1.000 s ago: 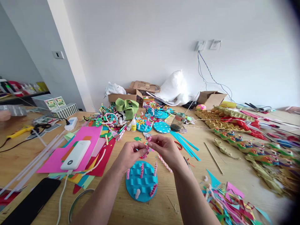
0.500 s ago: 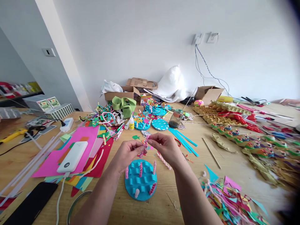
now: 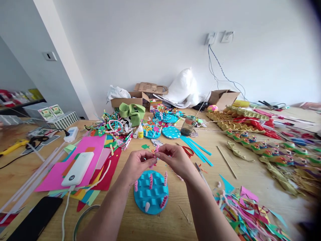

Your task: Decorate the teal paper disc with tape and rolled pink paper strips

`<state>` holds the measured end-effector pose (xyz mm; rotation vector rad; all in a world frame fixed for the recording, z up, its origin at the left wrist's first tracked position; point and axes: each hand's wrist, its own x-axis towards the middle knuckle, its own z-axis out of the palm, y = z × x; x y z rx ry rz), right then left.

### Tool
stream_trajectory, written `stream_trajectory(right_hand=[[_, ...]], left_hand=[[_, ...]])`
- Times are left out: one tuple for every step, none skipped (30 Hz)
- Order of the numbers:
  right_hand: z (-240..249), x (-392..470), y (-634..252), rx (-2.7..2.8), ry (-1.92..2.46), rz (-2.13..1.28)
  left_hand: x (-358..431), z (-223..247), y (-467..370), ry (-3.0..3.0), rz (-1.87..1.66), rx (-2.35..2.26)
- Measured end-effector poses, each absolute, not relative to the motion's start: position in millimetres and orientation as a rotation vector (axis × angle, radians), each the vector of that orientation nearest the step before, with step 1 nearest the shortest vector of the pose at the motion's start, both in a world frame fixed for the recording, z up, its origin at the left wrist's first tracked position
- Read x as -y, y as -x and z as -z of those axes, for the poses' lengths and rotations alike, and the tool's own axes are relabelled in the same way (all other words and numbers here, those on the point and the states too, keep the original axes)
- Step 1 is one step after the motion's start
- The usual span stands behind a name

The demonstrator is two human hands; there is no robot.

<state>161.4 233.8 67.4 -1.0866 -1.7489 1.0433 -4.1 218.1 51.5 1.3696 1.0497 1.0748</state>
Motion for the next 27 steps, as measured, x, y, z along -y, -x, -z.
stream_trajectory(right_hand=[[-67.1, -233.8, -161.5, 1.75, 1.088, -1.049], [-66.9, -233.8, -161.6, 1.752, 1.093, -1.055], [-66.8, -233.7, -161.5, 1.753, 1.1, -1.06], [-66.8, -233.8, -161.2, 1.751, 1.106, -1.063], [-66.9, -233.8, -160.9, 1.748, 1.108, -1.067], [-66.9, -233.9, -160.6, 1.742, 1.108, -1.07], [-67.0, -234.0, -160.2, 1.735, 1.106, -1.075], [-67.0, -234.2, -159.8, 1.727, 1.103, -1.08], [-66.9, -234.3, -159.5, 1.72, 1.1, -1.083], [-66.8, -234.5, -159.3, 1.717, 1.1, -1.08], [-66.6, -234.7, -159.2, 1.717, 1.104, -1.072], [-66.4, -234.9, -159.3, 1.72, 1.107, -1.06], [-66.2, -235.1, -159.6, 1.727, 1.107, -1.046], [-66.0, -235.3, -160.0, 1.735, 1.103, -1.03], [-65.9, -235.4, -160.5, 1.741, 1.098, -1.017], [-65.9, -235.6, -161.0, 1.746, 1.092, -1.011], [-65.9, -235.7, -161.5, 1.747, 1.089, -1.011], [-66.0, -235.8, -161.9, 1.745, 1.088, -1.017], [-66.1, -235.8, -162.3, 1.743, 1.09, -1.027], [-66.1, -235.8, -162.6, 1.741, 1.095, -1.036], [-66.1, -235.7, -162.8, 1.742, 1.099, -1.04], [-66.0, -235.4, -162.9, 1.749, 1.106, -1.034], [-65.9, -235.1, -162.9, 1.765, 1.114, -1.023], [-65.7, -234.6, -162.8, 1.787, 1.12, -1.008], [-65.6, -234.2, -162.7, 1.811, 1.124, -0.993], [-65.6, -233.8, -162.5, 1.833, 1.127, -0.978], [-65.7, -233.5, -162.3, 1.851, 1.128, -0.964]], left_hand=[[-218.2, -51.6, 3.9, -1.379, -1.093, -1.065], [-218.3, -51.6, 3.7, -1.387, -1.117, -1.083], [-218.3, -51.3, 3.4, -1.397, -1.141, -1.106], [-218.4, -50.8, 3.2, -1.412, -1.163, -1.133], [-218.4, -50.0, 2.9, -1.435, -1.183, -1.163], [-218.5, -49.0, 2.6, -1.462, -1.2, -1.192], [-218.7, -47.9, 2.2, -1.491, -1.216, -1.218], [-218.8, -46.8, 1.8, -1.521, -1.229, -1.239], [-219.0, -46.0, 1.4, -1.546, -1.241, -1.258], [-219.2, -45.5, 1.0, -1.566, -1.251, -1.273], [-219.4, -45.3, 0.8, -1.581, -1.256, -1.286], [-219.6, -45.5, 0.7, -1.595, -1.254, -1.295], [-219.8, -45.9, 0.9, -1.608, -1.243, -1.299], [-220.1, -46.5, 1.2, -1.618, -1.226, -1.297], [-220.3, -47.2, 1.7, -1.626, -1.203, -1.288], [-220.5, -47.9, 2.3, -1.634, -1.178, -1.274], [-220.6, -48.6, 2.9, -1.642, -1.151, -1.257], [-220.6, -49.3, 3.5, -1.648, -1.132, -1.242], [-220.6, -49.9, 3.9, -1.652, -1.12, -1.232], [-220.4, -50.4, 4.3, -1.654, -1.11, -1.229], [-220.3, -50.8, 4.4, -1.654, -1.106, -1.232], [-220.2, -50.9, 4.4, -1.654, -1.103, -1.237], [-220.1, -50.9, 4.3, -1.654, -1.101, -1.244], [-220.2, -50.5, 4.1, -1.658, -1.102, -1.247], [-220.3, -50.0, 3.9, -1.669, -1.1, -1.247], [-220.5, -49.3, 3.7, -1.683, -1.11, -1.249], [-220.7, -48.7, 3.6, -1.7, -1.119, -1.249]])
